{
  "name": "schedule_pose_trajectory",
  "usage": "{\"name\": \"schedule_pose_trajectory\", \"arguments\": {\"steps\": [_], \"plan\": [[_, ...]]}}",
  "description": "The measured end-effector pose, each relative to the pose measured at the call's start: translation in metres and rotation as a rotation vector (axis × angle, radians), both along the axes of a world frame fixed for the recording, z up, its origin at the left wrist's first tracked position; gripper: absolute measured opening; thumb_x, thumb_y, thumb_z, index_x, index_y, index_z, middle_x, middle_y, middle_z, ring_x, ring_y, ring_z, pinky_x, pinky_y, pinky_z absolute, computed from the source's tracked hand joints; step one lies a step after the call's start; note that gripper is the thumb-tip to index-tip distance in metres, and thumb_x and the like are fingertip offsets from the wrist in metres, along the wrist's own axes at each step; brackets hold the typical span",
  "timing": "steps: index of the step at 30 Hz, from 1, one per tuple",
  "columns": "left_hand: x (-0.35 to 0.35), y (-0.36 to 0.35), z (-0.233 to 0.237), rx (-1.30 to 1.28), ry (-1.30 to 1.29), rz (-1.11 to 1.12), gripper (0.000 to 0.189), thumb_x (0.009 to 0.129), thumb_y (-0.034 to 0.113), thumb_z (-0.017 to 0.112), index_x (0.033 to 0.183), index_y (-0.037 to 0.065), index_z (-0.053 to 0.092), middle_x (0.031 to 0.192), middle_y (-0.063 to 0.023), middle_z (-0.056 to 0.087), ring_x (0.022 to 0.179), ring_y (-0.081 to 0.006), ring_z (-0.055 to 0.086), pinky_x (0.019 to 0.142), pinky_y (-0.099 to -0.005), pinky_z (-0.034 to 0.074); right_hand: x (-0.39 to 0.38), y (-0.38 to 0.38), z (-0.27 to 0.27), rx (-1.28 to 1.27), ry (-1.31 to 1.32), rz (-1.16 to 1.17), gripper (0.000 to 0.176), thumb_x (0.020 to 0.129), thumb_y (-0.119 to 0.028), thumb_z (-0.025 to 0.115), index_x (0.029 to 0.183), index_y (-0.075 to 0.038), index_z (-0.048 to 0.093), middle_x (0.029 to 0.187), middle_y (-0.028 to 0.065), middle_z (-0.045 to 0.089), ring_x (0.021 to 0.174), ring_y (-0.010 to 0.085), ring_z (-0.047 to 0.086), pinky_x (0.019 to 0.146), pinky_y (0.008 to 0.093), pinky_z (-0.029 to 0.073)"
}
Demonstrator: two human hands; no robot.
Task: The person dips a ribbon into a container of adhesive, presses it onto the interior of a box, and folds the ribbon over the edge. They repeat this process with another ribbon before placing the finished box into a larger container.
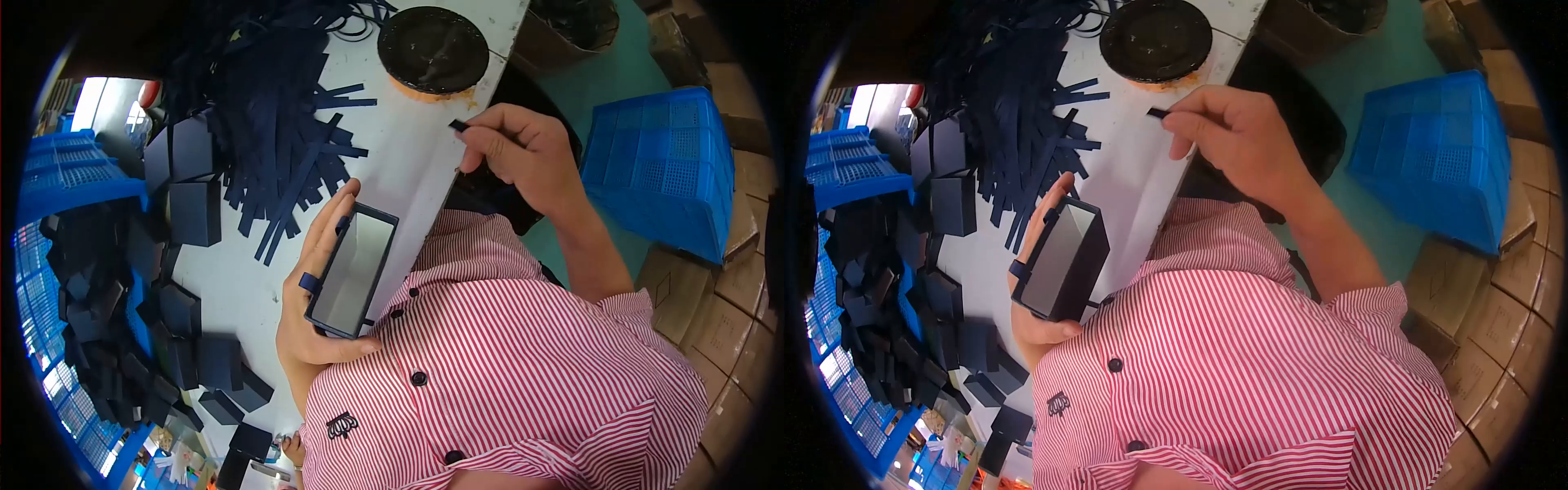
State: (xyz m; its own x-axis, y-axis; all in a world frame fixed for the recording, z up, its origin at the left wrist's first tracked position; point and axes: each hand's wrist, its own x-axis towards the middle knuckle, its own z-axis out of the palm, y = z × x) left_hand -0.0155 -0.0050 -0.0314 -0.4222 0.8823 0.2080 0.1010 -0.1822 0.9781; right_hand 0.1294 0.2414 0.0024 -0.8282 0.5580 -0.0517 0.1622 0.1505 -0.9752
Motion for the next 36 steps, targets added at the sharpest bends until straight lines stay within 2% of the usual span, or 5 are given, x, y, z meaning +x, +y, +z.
{"name": "schedule_pose_trajectory", "arguments": {"steps": [9,15,22,30,36], "plan": [[0.018,0.012,0.002,-0.197,-0.110,0.056,0.123,0.032,0.044,0.083,0.142,0.003,0.046,0.136,-0.0251,0.052,0.123,-0.0413,0.053,0.104,-0.0501,0.040,-0.001,0.027,-0.010,-0.257,-0.126,-0.234,0.021,0.094,-0.022,0.064,0.090,-0.002,0.066,0.066,-0.0051,0.051,0.050,-0.0003,0.034,0.044,0.0185,0.023],[0.038,0.012,0.004,-0.201,-0.671,0.031,0.119,0.037,0.042,0.089,0.141,0.000,0.046,0.140,-0.0290,0.046,0.129,-0.0434,0.047,0.107,-0.0514,0.036,-0.002,0.032,-0.023,-0.063,-0.137,-0.259,0.024,0.093,-0.023,0.062,0.085,-0.001,0.065,0.064,-0.0033,0.049,0.059,0.0039,0.041,0.053,0.0225,0.033],[0.042,-0.004,-0.004,-0.315,-0.750,-0.050,0.118,0.039,0.044,0.085,0.140,-0.002,0.046,0.145,-0.0308,0.039,0.135,-0.0444,0.040,0.112,-0.0512,0.027,-0.001,0.023,-0.036,-0.081,-0.064,-0.189,0.022,0.094,-0.021,0.059,0.088,-0.001,0.063,0.062,-0.0018,0.048,0.056,0.0054,0.042,0.053,0.0234,0.035],[0.023,0.008,0.009,-0.446,-0.315,0.147,0.125,0.039,0.048,0.083,0.147,0.005,0.037,0.146,-0.0252,0.039,0.127,-0.0395,0.050,0.102,-0.0479,0.043,-0.002,0.022,-0.022,-0.034,-0.250,-0.192,0.021,0.096,-0.022,0.059,0.091,-0.002,0.064,0.068,0.0060,0.068,0.057,0.0052,0.054,0.052,0.0191,0.039],[0.023,0.021,-0.005,-0.347,-0.056,0.259,0.127,0.041,0.046,0.085,0.149,0.005,0.033,0.140,-0.0200,0.041,0.121,-0.0359,0.052,0.099,-0.0456,0.046,-0.007,0.019,-0.018,-0.097,-0.185,-0.230,0.024,0.096,-0.024,0.060,0.087,-0.002,0.063,0.063,0.0043,0.064,0.051,0.0043,0.047,0.049,0.0191,0.036]]}}
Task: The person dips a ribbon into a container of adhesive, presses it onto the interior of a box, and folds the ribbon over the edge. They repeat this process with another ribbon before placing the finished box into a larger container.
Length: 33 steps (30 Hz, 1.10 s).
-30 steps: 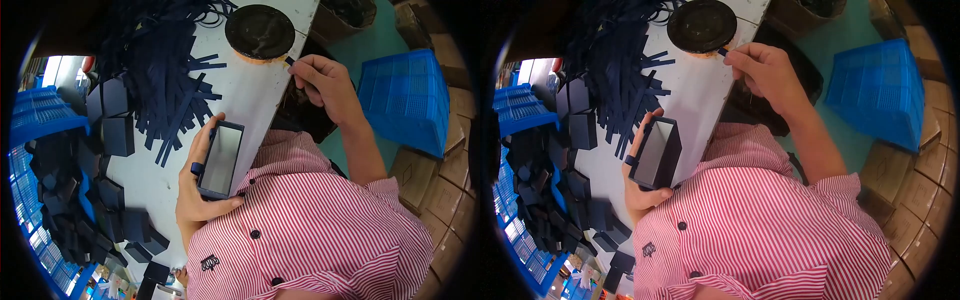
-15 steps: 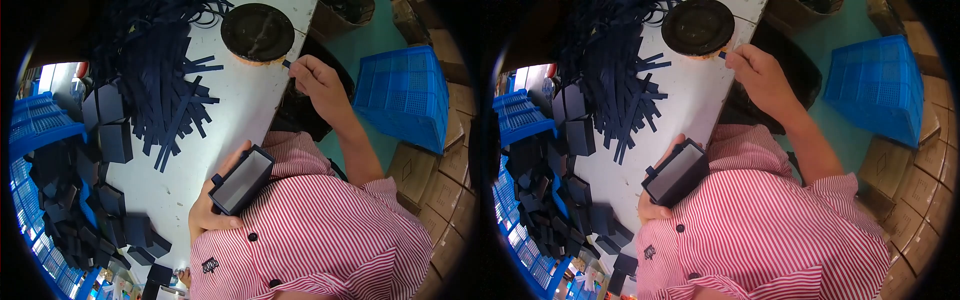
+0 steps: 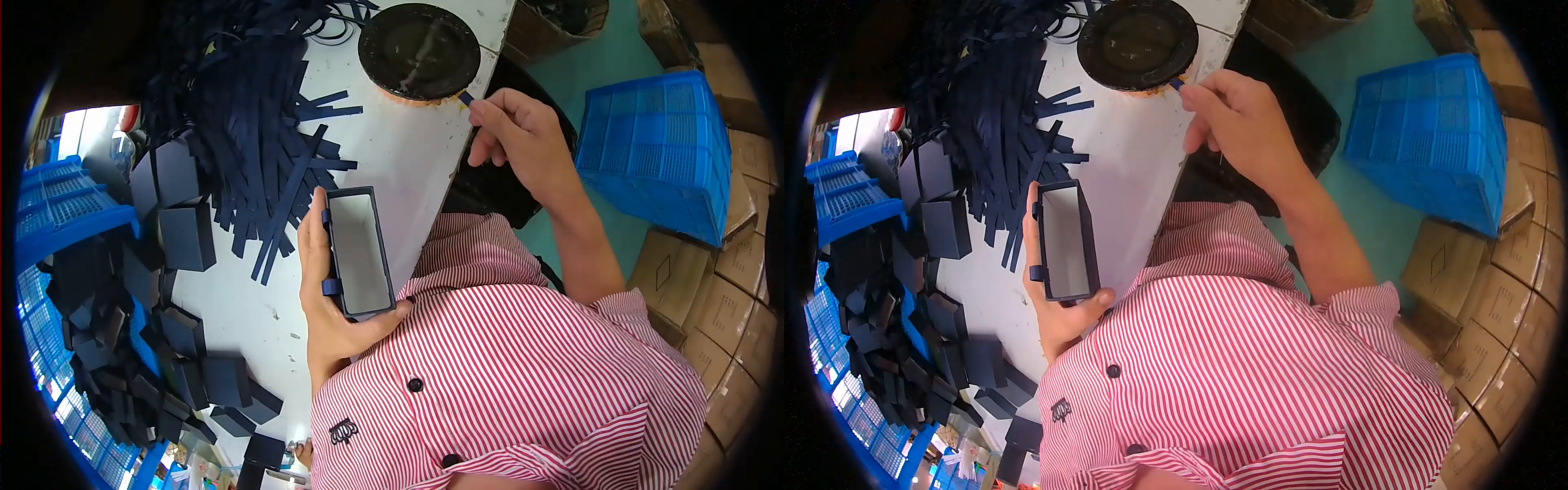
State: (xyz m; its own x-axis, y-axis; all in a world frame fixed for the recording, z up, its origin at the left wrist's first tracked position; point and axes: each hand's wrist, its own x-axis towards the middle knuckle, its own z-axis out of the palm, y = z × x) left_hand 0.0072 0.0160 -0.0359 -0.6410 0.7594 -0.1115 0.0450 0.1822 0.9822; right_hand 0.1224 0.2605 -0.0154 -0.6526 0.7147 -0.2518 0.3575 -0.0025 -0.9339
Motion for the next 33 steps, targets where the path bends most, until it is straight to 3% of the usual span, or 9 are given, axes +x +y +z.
{"name": "schedule_pose_trajectory", "arguments": {"steps": [6,24,27,29,33], "plan": [[-0.006,0.003,0.002,0.015,0.227,-0.044,0.128,0.041,0.044,0.086,0.149,0.003,0.031,0.135,-0.0189,0.043,0.122,-0.0345,0.049,0.099,-0.0441,0.045,-0.015,0.000,-0.013,-0.064,0.180,-0.052,0.026,0.093,-0.023,0.063,0.081,0.000,0.064,0.058,-0.0016,0.052,0.052,0.0050,0.045,0.051,0.0218,0.036],[-0.011,0.004,0.000,-0.039,0.240,-0.025,0.128,0.042,0.044,0.085,0.150,0.006,0.030,0.136,-0.0181,0.040,0.122,-0.0356,0.050,0.099,-0.0452,0.047,-0.024,-0.012,-0.016,-0.075,0.112,-0.141,0.026,0.093,-0.021,0.062,0.078,0.001,0.063,0.056,-0.0005,0.050,0.048,0.0056,0.042,0.047,0.0223,0.032],[-0.012,0.005,-0.001,-0.025,0.293,-0.039,0.128,0.042,0.043,0.085,0.151,0.007,0.029,0.137,-0.0178,0.039,0.124,-0.0355,0.049,0.099,-0.0455,0.047,-0.023,-0.013,-0.012,-0.111,0.135,-0.151,0.025,0.094,-0.022,0.062,0.080,-0.001,0.063,0.054,-0.0028,0.047,0.047,0.0044,0.037,0.046,0.0209,0.027],[-0.010,0.006,0.001,-0.011,0.228,-0.019,0.127,0.042,0.041,0.086,0.151,0.008,0.029,0.138,-0.0176,0.038,0.125,-0.0355,0.047,0.101,-0.0458,0.046,-0.021,-0.011,-0.008,-0.093,0.166,-0.134,0.026,0.093,-0.022,0.062,0.079,0.000,0.063,0.055,-0.0009,0.050,0.047,0.0052,0.040,0.047,0.0220,0.030],[-0.011,0.007,0.000,-0.041,0.330,0.011,0.127,0.043,0.039,0.085,0.152,0.009,0.027,0.140,-0.0171,0.037,0.127,-0.0340,0.046,0.103,-0.0453,0.044,-0.024,-0.009,-0.010,-0.070,0.159,-0.122,0.027,0.093,-0.023,0.061,0.079,0.000,0.063,0.054,0.0002,0.051,0.048,0.0052,0.041,0.048,0.0228,0.032]]}}
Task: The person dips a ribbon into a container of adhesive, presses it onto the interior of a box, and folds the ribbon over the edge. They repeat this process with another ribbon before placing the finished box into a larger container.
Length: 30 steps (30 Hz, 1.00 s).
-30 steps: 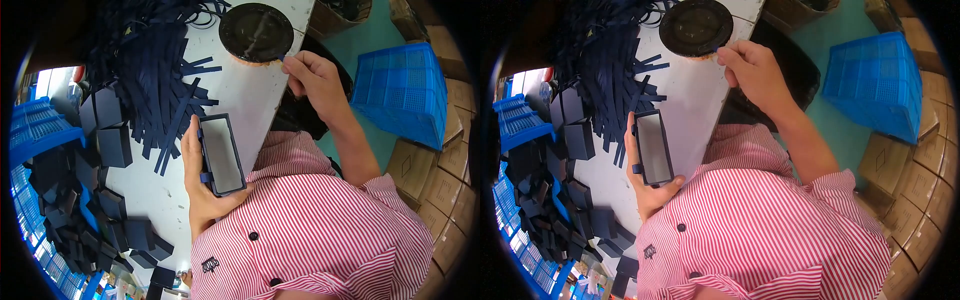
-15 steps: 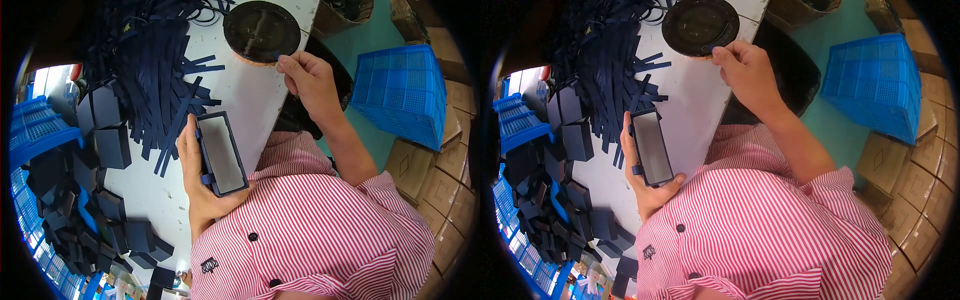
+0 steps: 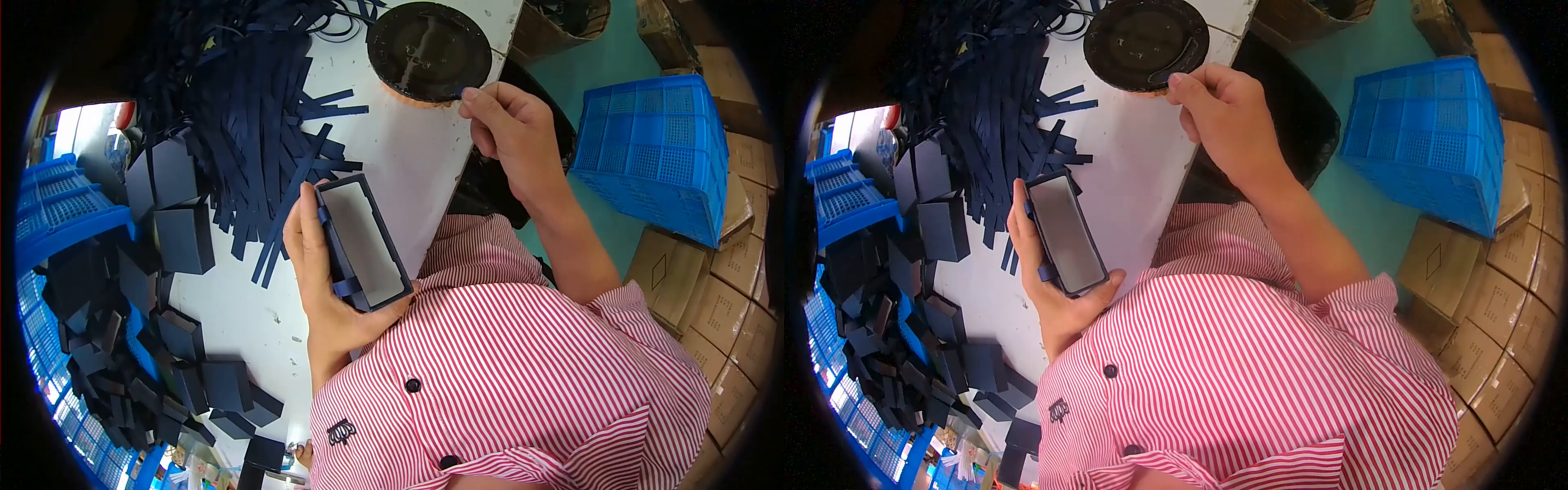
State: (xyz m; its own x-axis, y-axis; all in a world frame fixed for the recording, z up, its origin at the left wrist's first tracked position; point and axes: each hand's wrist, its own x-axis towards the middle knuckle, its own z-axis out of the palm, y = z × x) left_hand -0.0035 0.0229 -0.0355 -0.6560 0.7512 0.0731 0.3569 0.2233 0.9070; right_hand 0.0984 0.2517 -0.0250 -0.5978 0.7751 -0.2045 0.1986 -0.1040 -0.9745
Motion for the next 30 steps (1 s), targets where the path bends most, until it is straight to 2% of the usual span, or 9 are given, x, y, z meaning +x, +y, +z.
{"name": "schedule_pose_trajectory", "arguments": {"steps": [2,8,11,15,18,20,26,30], "plan": [[0.000,0.002,0.001,-0.024,0.124,0.022,0.126,0.044,0.042,0.082,0.152,0.010,0.027,0.141,-0.0160,0.038,0.124,-0.0301,0.051,0.100,-0.0443,0.046,0.000,0.000,-0.005,-0.006,-0.013,-0.004,0.027,0.093,-0.023,0.061,0.078,0.000,0.063,0.054,0.0005,0.051,0.048,0.0051,0.042,0.048,0.0232,0.032],[-0.001,0.002,-0.003,-0.020,0.136,0.092,0.126,0.043,0.038,0.082,0.153,0.013,0.025,0.139,-0.0143,0.041,0.125,-0.0319,0.049,0.102,-0.0446,0.044,0.007,-0.002,-0.007,-0.043,-0.091,-0.005,0.026,0.093,-0.022,0.060,0.079,0.000,0.063,0.055,0.0006,0.052,0.049,0.0050,0.042,0.049,0.0224,0.033],[-0.004,0.001,-0.004,-0.042,0.236,0.103,0.127,0.042,0.039,0.083,0.152,0.014,0.026,0.139,-0.0144,0.042,0.125,-0.0327,0.049,0.102,-0.0455,0.044,0.015,-0.004,-0.002,-0.060,-0.066,0.004,0.023,0.092,-0.020,0.061,0.080,0.000,0.064,0.057,0.0002,0.052,0.050,0.0049,0.043,0.050,0.0215,0.034],[-0.008,0.001,0.010,-0.011,0.402,0.094,0.122,0.046,0.034,0.085,0.151,0.011,0.029,0.139,-0.0155,0.041,0.126,-0.0341,0.046,0.103,-0.0426,0.041,0.020,-0.013,0.022,-0.023,-0.063,0.045,0.020,0.090,-0.017,0.065,0.082,0.001,0.065,0.059,-0.0005,0.054,0.052,0.0041,0.045,0.049,0.0204,0.034],[-0.013,-0.002,0.021,-0.014,0.503,0.065,0.116,0.050,0.026,0.088,0.150,0.005,0.031,0.139,-0.0167,0.039,0.128,-0.0359,0.042,0.105,-0.0401,0.036,0.014,-0.028,0.034,0.119,0.095,0.132,0.011,0.088,-0.008,0.068,0.087,0.004,0.068,0.063,-0.0003,0.057,0.056,0.0043,0.049,0.051,0.0196,0.037],[-0.015,-0.004,0.025,-0.008,0.594,0.063,0.116,0.051,0.023,0.088,0.149,0.002,0.031,0.140,-0.0180,0.038,0.128,-0.0353,0.043,0.105,-0.0402,0.037,0.009,-0.034,0.040,0.217,0.198,0.214,0.009,0.086,-0.004,0.070,0.090,0.004,0.071,0.067,0.0005,0.060,0.058,0.0056,0.052,0.054,0.0198,0.041],[-0.016,-0.009,0.032,0.084,0.725,0.080,0.109,0.054,0.016,0.084,0.148,-0.001,0.032,0.141,-0.0187,0.037,0.128,-0.0339,0.043,0.103,-0.0392,0.039,-0.019,-0.045,0.052,0.411,0.341,0.504,0.009,0.084,-0.006,0.072,0.088,0.002,0.072,0.073,0.0056,0.068,0.066,0.0072,0.059,0.059,0.0198,0.045],[-0.018,-0.013,0.038,0.058,0.818,0.092,0.103,0.056,0.017,0.080,0.147,-0.002,0.034,0.140,-0.0192,0.038,0.127,-0.0335,0.044,0.101,-0.0401,0.040,-0.027,-0.053,0.058,0.427,0.329,0.550,0.010,0.083,-0.007,0.073,0.087,0.001,0.072,0.075,0.0068,0.069,0.066,0.0064,0.061,0.059,0.0199,0.045]]}}
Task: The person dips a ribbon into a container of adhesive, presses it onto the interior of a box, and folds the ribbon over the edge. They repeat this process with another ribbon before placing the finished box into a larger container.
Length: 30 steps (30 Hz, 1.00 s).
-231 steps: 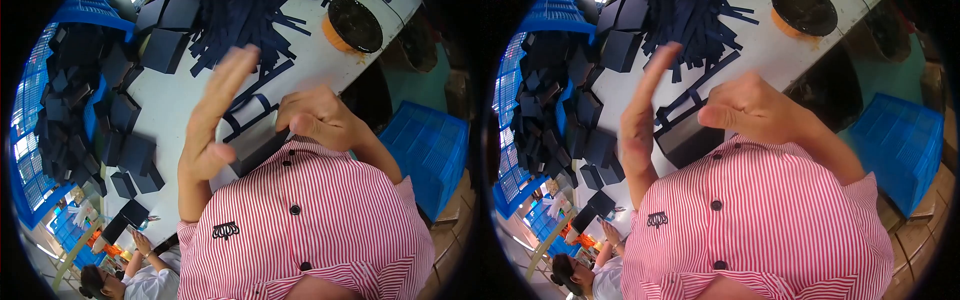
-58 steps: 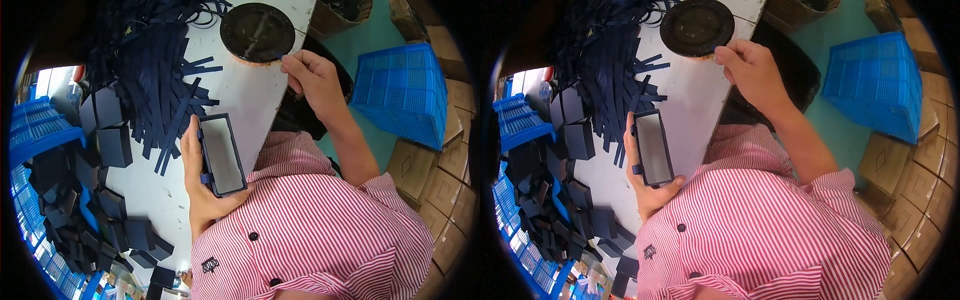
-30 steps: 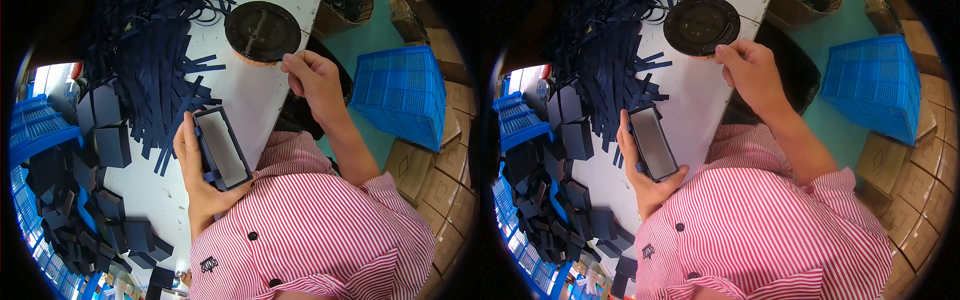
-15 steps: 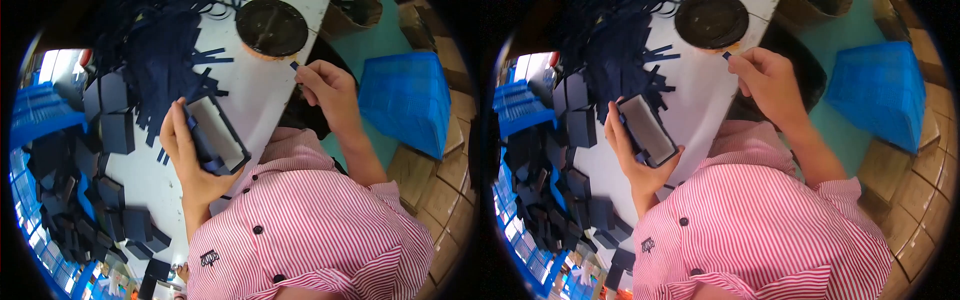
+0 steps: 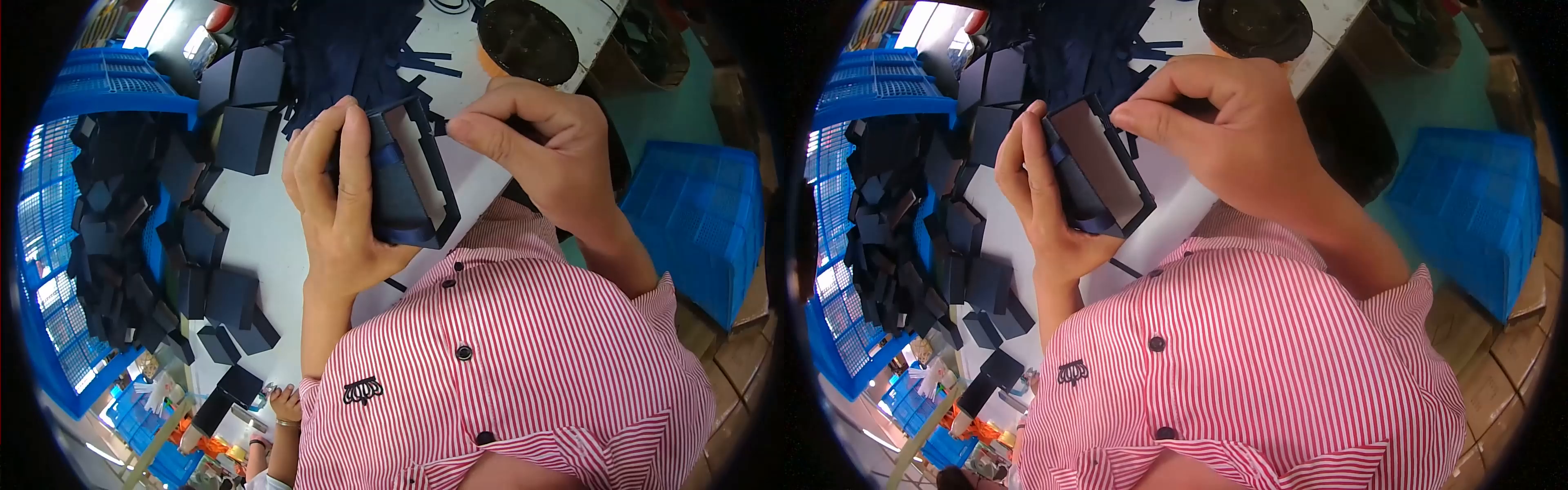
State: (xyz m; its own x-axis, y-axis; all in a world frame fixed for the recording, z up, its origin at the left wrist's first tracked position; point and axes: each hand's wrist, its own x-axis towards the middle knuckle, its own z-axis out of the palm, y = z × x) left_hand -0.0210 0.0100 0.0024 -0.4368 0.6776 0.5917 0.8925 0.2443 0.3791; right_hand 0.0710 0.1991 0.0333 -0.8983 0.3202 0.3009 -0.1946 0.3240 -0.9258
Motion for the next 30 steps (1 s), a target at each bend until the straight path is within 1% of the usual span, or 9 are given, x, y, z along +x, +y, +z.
{"name": "schedule_pose_trajectory", "arguments": {"steps": [2,5,11,17,20,26,29,30], "plan": [[0.001,-0.001,0.005,-0.039,0.045,0.027,0.101,0.057,0.018,0.078,0.146,-0.002,0.035,0.139,-0.0195,0.038,0.126,-0.0334,0.045,0.100,-0.0407,0.041,-0.003,-0.005,0.000,-0.038,0.001,-0.009,0.010,0.083,-0.008,0.074,0.086,0.002,0.072,0.074,0.0065,0.069,0.065,0.0063,0.060,0.057,0.0201,0.045],[-0.001,-0.002,0.001,0.004,0.071,0.007,0.099,0.059,0.021,0.078,0.146,-0.002,0.036,0.139,-0.0193,0.040,0.125,-0.0339,0.045,0.099,-0.0417,0.041,-0.004,-0.008,0.001,-0.058,-0.031,-0.006,0.011,0.082,-0.008,0.075,0.085,0.002,0.072,0.072,0.0059,0.068,0.062,0.0062,0.060,0.055,0.0203,0.044],[0.000,-0.002,0.002,0.013,0.073,-0.001,0.098,0.059,0.023,0.079,0.145,-0.001,0.037,0.139,-0.0186,0.040,0.126,-0.0341,0.044,0.099,-0.0420,0.041,-0.007,-0.008,-0.001,0.042,-0.021,-0.035,0.013,0.080,-0.010,0.077,0.081,0.002,0.072,0.067,0.0066,0.067,0.057,0.0077,0.058,0.053,0.0213,0.043],[-0.002,-0.003,0.003,-0.010,0.084,0.007,0.099,0.058,0.024,0.079,0.144,-0.002,0.038,0.139,-0.0189,0.043,0.125,-0.0344,0.044,0.102,-0.0430,0.037,-0.013,-0.007,-0.002,0.032,-0.011,-0.021,0.012,0.078,-0.009,0.078,0.077,0.001,0.072,0.065,0.0075,0.066,0.055,0.0094,0.058,0.052,0.0228,0.042],[-0.002,-0.004,0.002,-0.016,0.095,0.002,0.097,0.057,0.023,0.079,0.143,-0.003,0.040,0.139,-0.0192,0.044,0.125,-0.0348,0.044,0.103,-0.0441,0.036,-0.014,-0.007,-0.001,0.053,-0.053,-0.016,0.013,0.077,-0.010,0.078,0.076,0.001,0.071,0.065,0.0077,0.066,0.055,0.0106,0.058,0.051,0.0231,0.042],[-0.005,-0.003,0.000,0.016,0.189,-0.004,0.089,0.060,0.024,0.078,0.138,-0.004,0.046,0.135,-0.0213,0.047,0.120,-0.0373,0.047,0.102,-0.0468,0.036,-0.018,-0.006,0.000,0.049,-0.122,-0.013,0.013,0.074,-0.010,0.078,0.073,0.001,0.071,0.064,0.0093,0.066,0.054,0.0132,0.059,0.051,0.0255,0.043],[-0.005,-0.001,-0.005,0.099,0.171,0.025,0.075,0.064,0.034,0.076,0.131,0.006,0.057,0.128,-0.0166,0.055,0.117,-0.0329,0.052,0.104,-0.0504,0.030,-0.020,-0.006,0.002,0.066,-0.162,-0.026,0.014,0.071,-0.011,0.077,0.071,0.001,0.070,0.062,0.0098,0.064,0.053,0.0155,0.058,0.051,0.0269,0.043],[-0.005,-0.001,-0.006,0.102,0.176,0.024,0.074,0.064,0.035,0.076,0.130,0.007,0.058,0.128,-0.0162,0.056,0.116,-0.0327,0.052,0.104,-0.0503,0.030,-0.021,-0.007,0.001,0.068,-0.170,-0.029,0.015,0.070,-0.012,0.076,0.070,0.001,0.069,0.062,0.0098,0.063,0.053,0.0164,0.058,0.051,0.0271,0.043]]}}
